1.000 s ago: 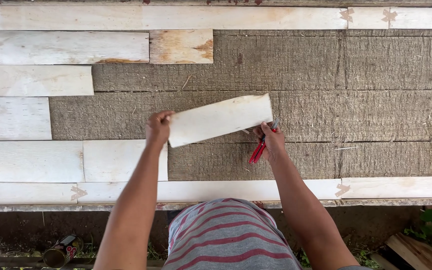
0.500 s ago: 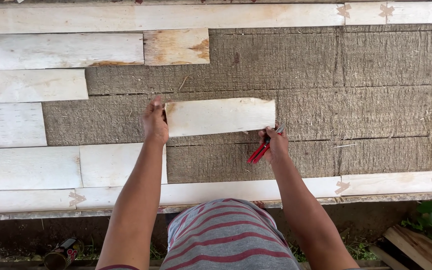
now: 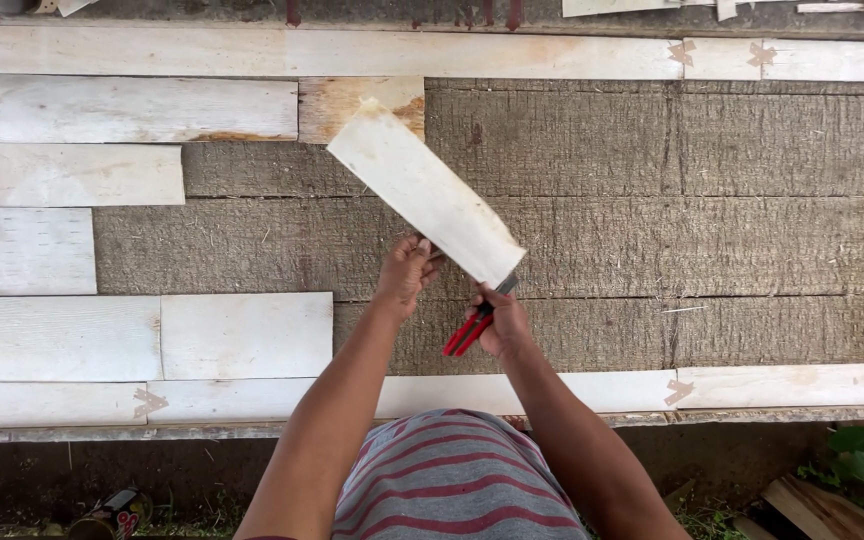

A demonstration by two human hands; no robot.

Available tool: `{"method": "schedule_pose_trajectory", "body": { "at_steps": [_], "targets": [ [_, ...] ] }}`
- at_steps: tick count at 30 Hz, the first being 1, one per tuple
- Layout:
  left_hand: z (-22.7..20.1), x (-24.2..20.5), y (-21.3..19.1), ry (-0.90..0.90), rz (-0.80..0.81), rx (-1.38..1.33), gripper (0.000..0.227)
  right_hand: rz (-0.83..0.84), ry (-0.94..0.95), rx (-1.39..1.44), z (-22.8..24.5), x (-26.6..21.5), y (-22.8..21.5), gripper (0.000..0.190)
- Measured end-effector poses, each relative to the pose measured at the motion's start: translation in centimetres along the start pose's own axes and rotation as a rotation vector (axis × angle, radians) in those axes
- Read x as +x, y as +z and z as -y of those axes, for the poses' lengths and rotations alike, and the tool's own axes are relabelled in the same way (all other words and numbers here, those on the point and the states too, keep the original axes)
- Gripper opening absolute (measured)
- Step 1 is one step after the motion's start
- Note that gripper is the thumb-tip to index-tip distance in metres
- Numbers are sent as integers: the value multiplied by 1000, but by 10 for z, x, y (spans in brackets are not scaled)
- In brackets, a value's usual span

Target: The person fits thin wooden boards together on a surface, using a utility knife to trim the edges and a pencil to mark where cuts are needed.

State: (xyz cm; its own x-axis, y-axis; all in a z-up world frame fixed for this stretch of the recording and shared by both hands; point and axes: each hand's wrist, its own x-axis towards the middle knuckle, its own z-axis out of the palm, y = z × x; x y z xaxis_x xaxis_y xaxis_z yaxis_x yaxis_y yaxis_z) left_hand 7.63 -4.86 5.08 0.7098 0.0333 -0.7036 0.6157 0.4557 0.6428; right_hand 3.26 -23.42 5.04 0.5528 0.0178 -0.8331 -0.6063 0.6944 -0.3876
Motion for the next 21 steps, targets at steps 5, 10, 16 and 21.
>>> {"method": "schedule_pose_trajectory", "body": {
  "at_steps": [5, 10, 16, 21],
  "targets": [
    [14, 28, 6, 123, -89, -94, 30, 162, -5, -175, -4, -28, 8, 33],
    [-32, 14, -9, 234, -229, 239, 35, 218, -61, -354, -2, -9, -19, 26],
    [-70, -13, -25, 444, -239, 981, 49, 130, -163, -298, 18, -6, -12, 38],
    [-69, 23, -65, 514, -154, 1530, 54, 100, -180, -240, 17, 18, -16, 26]
  ]
}}
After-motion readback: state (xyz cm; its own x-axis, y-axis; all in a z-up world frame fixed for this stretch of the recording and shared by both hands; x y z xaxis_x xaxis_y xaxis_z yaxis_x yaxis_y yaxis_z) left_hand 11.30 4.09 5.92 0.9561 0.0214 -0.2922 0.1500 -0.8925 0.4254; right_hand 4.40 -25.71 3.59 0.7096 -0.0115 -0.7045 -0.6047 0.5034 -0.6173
